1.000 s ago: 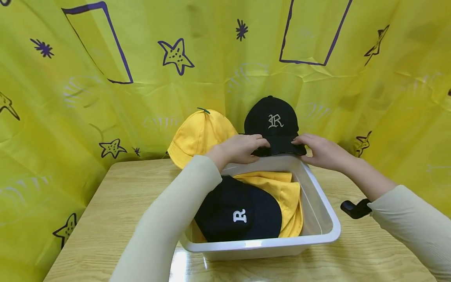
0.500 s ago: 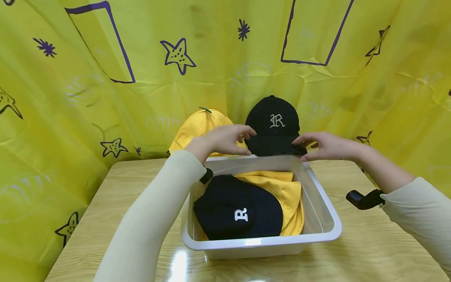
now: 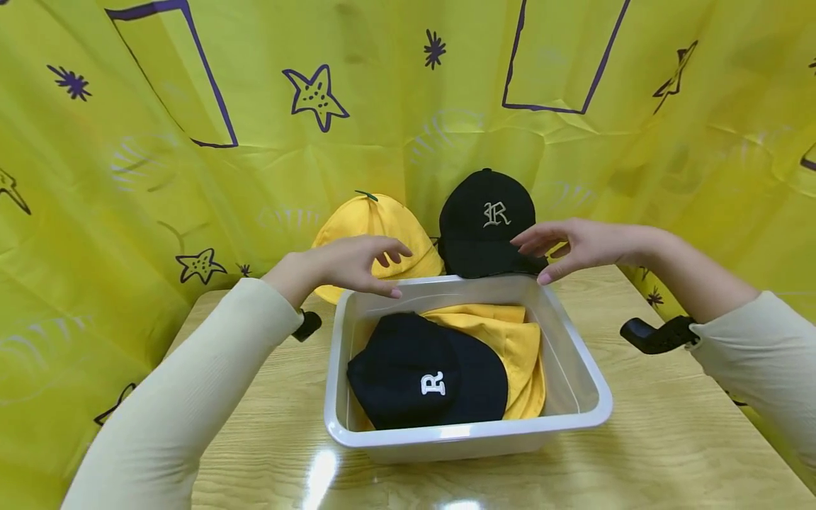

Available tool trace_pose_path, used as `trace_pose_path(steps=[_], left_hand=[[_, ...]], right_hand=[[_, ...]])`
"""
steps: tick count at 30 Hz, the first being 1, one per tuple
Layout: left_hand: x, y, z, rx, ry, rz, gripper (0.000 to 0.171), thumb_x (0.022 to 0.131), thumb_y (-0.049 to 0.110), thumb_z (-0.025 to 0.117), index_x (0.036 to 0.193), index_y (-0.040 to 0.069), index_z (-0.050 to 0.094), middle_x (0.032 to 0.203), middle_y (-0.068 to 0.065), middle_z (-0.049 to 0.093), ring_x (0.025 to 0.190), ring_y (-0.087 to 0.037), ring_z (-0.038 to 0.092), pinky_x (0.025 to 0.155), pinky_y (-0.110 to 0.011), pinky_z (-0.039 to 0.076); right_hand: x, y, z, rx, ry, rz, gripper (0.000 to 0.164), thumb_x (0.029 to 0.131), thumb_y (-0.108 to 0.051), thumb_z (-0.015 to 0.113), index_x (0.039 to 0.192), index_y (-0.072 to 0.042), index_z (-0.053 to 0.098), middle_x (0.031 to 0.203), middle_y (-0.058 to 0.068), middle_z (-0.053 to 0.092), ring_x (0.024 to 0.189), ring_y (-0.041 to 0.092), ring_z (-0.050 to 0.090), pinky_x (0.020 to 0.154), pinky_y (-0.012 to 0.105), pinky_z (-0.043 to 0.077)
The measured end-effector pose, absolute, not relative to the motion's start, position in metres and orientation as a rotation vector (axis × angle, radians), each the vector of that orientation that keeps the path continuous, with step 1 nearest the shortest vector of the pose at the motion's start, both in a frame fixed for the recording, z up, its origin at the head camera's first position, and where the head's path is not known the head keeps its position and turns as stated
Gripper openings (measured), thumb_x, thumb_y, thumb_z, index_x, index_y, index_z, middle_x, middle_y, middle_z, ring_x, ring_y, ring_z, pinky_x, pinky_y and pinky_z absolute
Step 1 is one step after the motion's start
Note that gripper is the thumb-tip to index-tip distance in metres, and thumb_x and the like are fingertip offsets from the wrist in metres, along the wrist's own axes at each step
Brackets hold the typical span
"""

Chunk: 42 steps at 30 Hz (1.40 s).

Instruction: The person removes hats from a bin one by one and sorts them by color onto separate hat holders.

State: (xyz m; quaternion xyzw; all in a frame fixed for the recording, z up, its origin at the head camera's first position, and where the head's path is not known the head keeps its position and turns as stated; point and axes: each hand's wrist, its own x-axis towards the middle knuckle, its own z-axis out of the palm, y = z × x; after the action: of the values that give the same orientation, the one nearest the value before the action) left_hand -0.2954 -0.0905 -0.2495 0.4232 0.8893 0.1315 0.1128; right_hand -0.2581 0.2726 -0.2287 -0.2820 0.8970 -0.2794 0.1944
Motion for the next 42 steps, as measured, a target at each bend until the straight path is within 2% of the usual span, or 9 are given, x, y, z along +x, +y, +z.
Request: trace_pose_path(steps=[7,14,19,25,30,36,42], left_hand=[[-0.277,-0.128,-0.262,1.352,2.688,0.422,0.073,0.080,0.043,0.073,0.138,0.006,0.047,0.136,-0.009,0.053,0.124,-0.025,0.050,0.104,-0.044,0.038],[-0.248,-0.148,-0.279,1.585,2.690,0.458,0.078,0.078,0.047,0.073,0.138,0.006,0.046,0.135,-0.008,0.053,0.122,-0.025,0.050,0.101,-0.047,0.039],[-0.226,-0.157,-0.286,1.632,2.678,0.455,0.084,0.080,0.059,0.065,0.143,0.009,0.040,0.143,-0.006,0.045,0.130,-0.027,0.043,0.103,-0.050,0.036],[-0.204,-0.159,-0.301,1.730,2.656,0.565,0.093,0.080,0.074,0.047,0.146,0.009,0.035,0.146,-0.007,0.041,0.132,-0.026,0.040,0.101,-0.054,0.036],[-0.190,-0.164,-0.315,1.759,2.676,0.666,0.098,0.078,0.076,0.045,0.146,0.007,0.034,0.146,-0.009,0.042,0.130,-0.028,0.041,0.101,-0.053,0.036],[-0.180,-0.167,-0.329,1.780,2.722,0.589,0.101,0.077,0.078,0.043,0.147,0.006,0.031,0.147,-0.008,0.039,0.132,-0.026,0.037,0.106,-0.049,0.029],[-0.177,-0.172,-0.341,1.859,2.769,0.496,0.096,0.082,0.077,0.037,0.147,0.007,0.033,0.149,-0.009,0.036,0.135,-0.027,0.035,0.114,-0.043,0.019]], right_hand=[[-0.263,0.253,-0.222,-0.803,2.496,-0.769,0.067,0.083,-0.022,0.073,0.141,-0.006,0.042,0.138,0.015,0.049,0.124,0.033,0.046,0.098,0.052,0.041],[-0.272,0.232,-0.221,-0.870,2.443,-0.774,0.067,0.083,-0.021,0.074,0.140,-0.003,0.043,0.137,0.017,0.048,0.124,0.034,0.047,0.101,0.049,0.041],[-0.278,0.213,-0.222,-0.911,2.404,-0.785,0.066,0.082,-0.023,0.075,0.139,-0.007,0.045,0.137,0.014,0.049,0.123,0.031,0.048,0.103,0.049,0.039],[-0.280,0.194,-0.223,-0.918,2.387,-0.763,0.065,0.080,-0.025,0.077,0.137,-0.012,0.048,0.137,0.007,0.050,0.123,0.025,0.049,0.103,0.045,0.040],[-0.281,0.178,-0.228,-0.970,2.313,-0.800,0.066,0.080,-0.023,0.077,0.138,-0.010,0.047,0.138,0.008,0.050,0.122,0.023,0.050,0.104,0.044,0.040],[-0.286,0.159,-0.238,-1.007,2.200,-0.853,0.065,0.080,-0.020,0.077,0.137,-0.005,0.047,0.137,0.013,0.049,0.122,0.029,0.050,0.104,0.047,0.039],[-0.292,0.138,-0.256,-1.081,2.148,-0.830,0.066,0.079,-0.022,0.078,0.135,-0.002,0.049,0.136,0.013,0.051,0.122,0.032,0.048,0.104,0.050,0.038]])
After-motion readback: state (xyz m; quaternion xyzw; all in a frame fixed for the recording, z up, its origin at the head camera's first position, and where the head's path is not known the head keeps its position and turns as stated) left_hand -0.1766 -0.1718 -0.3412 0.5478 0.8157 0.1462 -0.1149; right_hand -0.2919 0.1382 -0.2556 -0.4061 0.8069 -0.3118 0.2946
